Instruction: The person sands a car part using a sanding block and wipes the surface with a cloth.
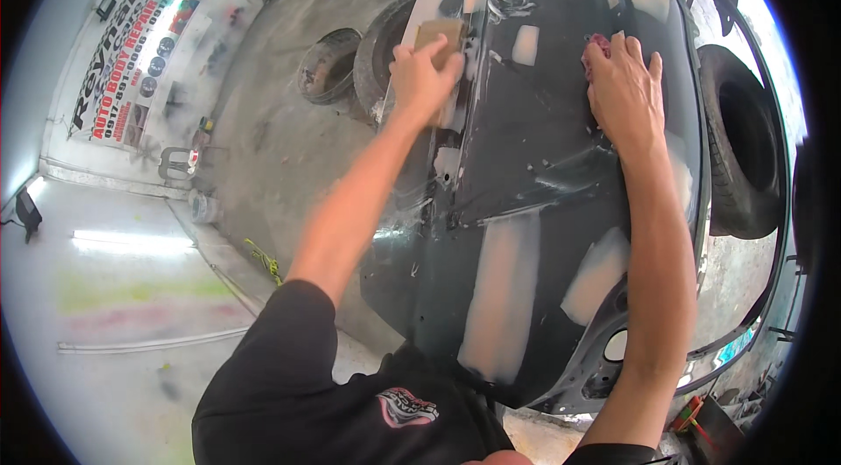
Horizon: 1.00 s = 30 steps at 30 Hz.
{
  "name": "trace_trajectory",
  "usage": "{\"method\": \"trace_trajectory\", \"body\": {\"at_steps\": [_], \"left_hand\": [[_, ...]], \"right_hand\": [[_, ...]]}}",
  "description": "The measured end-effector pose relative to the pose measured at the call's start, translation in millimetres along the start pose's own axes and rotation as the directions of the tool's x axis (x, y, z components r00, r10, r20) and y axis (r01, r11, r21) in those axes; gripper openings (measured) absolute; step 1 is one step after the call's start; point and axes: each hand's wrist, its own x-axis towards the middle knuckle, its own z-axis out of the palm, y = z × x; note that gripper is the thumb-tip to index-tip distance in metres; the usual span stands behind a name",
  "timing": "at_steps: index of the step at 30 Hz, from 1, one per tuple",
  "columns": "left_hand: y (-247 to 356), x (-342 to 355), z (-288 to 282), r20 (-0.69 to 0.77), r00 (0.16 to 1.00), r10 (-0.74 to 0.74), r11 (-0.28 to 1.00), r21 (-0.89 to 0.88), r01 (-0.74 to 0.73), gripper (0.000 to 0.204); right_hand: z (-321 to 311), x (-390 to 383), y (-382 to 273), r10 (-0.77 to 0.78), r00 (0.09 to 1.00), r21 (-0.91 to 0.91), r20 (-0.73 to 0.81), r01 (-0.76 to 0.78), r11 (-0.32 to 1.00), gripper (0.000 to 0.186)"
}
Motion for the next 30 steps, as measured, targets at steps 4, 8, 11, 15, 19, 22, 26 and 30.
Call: {"method": "trace_trajectory", "body": {"at_steps": [4, 8, 11, 15, 19, 22, 26, 30], "left_hand": [[1, 4, -3, -0.051, 0.996, 0.075, 0.997, -0.010, -0.076, 0.052], [17, 49, -6, -0.035, 0.996, -0.087, 0.993, 0.081, 0.090, 0.052], [16, 33, 3, -0.007, 0.994, -0.105, 0.989, 0.109, 0.105, 0.054], [6, 13, -3, -0.002, 0.999, 0.042, 0.999, 0.022, -0.042, 0.055], [12, 50, -10, -0.029, 1.000, -0.004, 0.997, 0.083, 0.006, 0.051], [10, 42, 0, 0.026, 0.998, -0.057, 0.998, -0.001, 0.057, 0.052], [8, -7, -3, -0.031, 0.997, 0.072, 0.997, -0.006, -0.072, 0.053], [11, 41, -10, -0.038, 0.999, -0.011, 0.992, 0.123, 0.015, 0.054]], "right_hand": [[2, -1, -3, -0.033, 0.997, -0.054, -0.068, 0.029, 0.998, 0.017], [-9, 7, -9, -0.024, 0.999, -0.017, 0.030, 0.024, 1.000, 0.018], [-6, 7, -2, 0.033, 0.991, -0.015, 0.126, -0.031, 0.999, 0.021], [-2, -2, -6, -0.004, 1.000, -0.042, -0.003, 0.004, 0.999, 0.027], [-7, 3, -13, -0.008, 0.999, 0.017, 0.031, 0.008, 1.000, 0.029], [-13, 11, -10, 0.053, 0.981, 0.003, 0.187, -0.055, 0.999, 0.031], [-1, -2, -2, 0.038, 0.998, 0.004, 0.058, -0.039, 0.999, 0.027], [-2, 4, -11, -0.004, 1.000, -0.008, 0.001, 0.004, 1.000, 0.022]]}}
